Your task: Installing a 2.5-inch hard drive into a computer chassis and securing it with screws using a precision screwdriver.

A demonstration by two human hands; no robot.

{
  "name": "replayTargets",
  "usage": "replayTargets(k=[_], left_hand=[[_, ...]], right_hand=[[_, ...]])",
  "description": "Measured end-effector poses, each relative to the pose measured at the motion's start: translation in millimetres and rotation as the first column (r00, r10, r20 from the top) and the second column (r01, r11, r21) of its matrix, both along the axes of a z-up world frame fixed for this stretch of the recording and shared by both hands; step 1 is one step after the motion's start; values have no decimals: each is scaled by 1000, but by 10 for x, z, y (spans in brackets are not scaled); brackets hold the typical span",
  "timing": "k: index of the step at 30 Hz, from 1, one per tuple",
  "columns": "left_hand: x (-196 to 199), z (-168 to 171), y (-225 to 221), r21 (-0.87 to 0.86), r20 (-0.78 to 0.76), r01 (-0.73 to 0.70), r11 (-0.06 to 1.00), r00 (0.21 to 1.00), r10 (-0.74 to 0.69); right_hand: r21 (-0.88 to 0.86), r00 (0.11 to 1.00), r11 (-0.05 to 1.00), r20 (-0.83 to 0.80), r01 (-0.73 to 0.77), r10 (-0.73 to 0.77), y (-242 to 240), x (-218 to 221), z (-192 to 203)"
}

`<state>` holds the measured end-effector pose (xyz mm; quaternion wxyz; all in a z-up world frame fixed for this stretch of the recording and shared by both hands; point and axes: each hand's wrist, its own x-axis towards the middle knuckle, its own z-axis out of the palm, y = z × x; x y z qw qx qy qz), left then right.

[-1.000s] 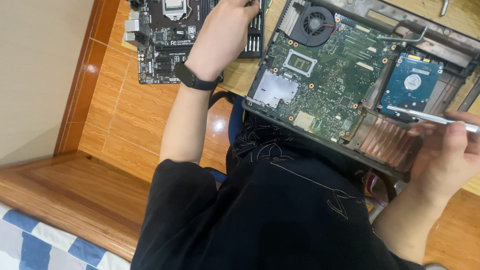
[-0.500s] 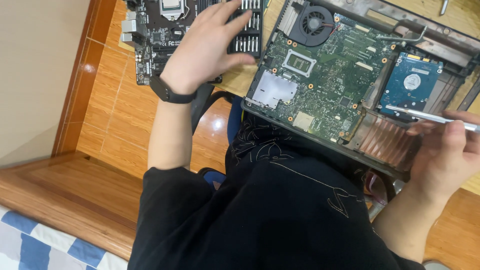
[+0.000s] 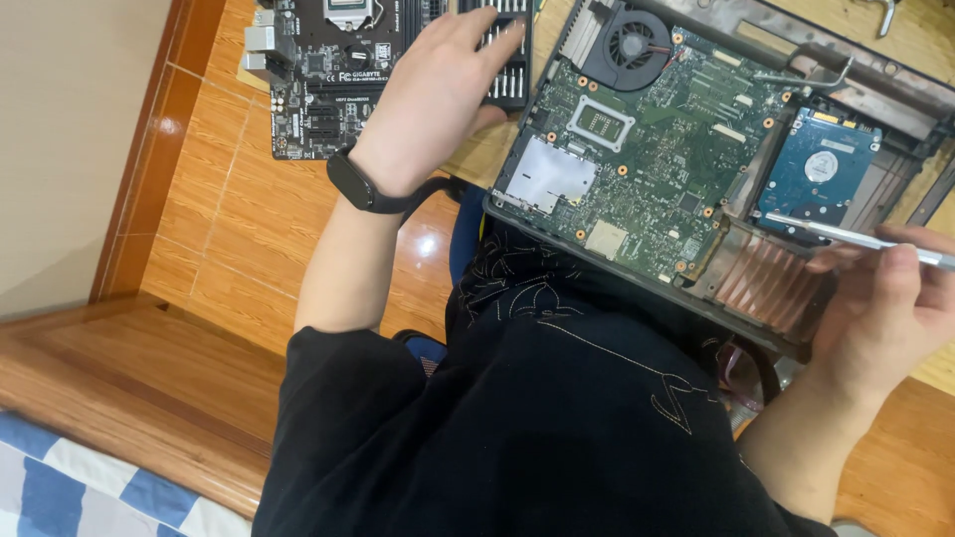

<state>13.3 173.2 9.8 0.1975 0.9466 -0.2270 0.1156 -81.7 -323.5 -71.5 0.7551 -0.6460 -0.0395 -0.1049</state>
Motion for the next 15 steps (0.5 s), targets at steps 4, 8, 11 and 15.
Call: replayTargets(k=[4,8,11,15], left_hand=[[24,-51,-6,61,143,7,998,990,-16],[33,-88,-28,123,129,-5,992,992,-11],[39,-103,-35,128,122,-16,992,993,0],[41,-98,-53,106,116,-23,994,993,10]], right_hand=[[9,1000,1000,7,-1,1,11,24,-7],[11,1000,1000,-2,7,-7,33,7,11],[-9,1000,1000,1,8,-8,54,9,37],[-43,1000,999,10,-4,5,48,14,52]])
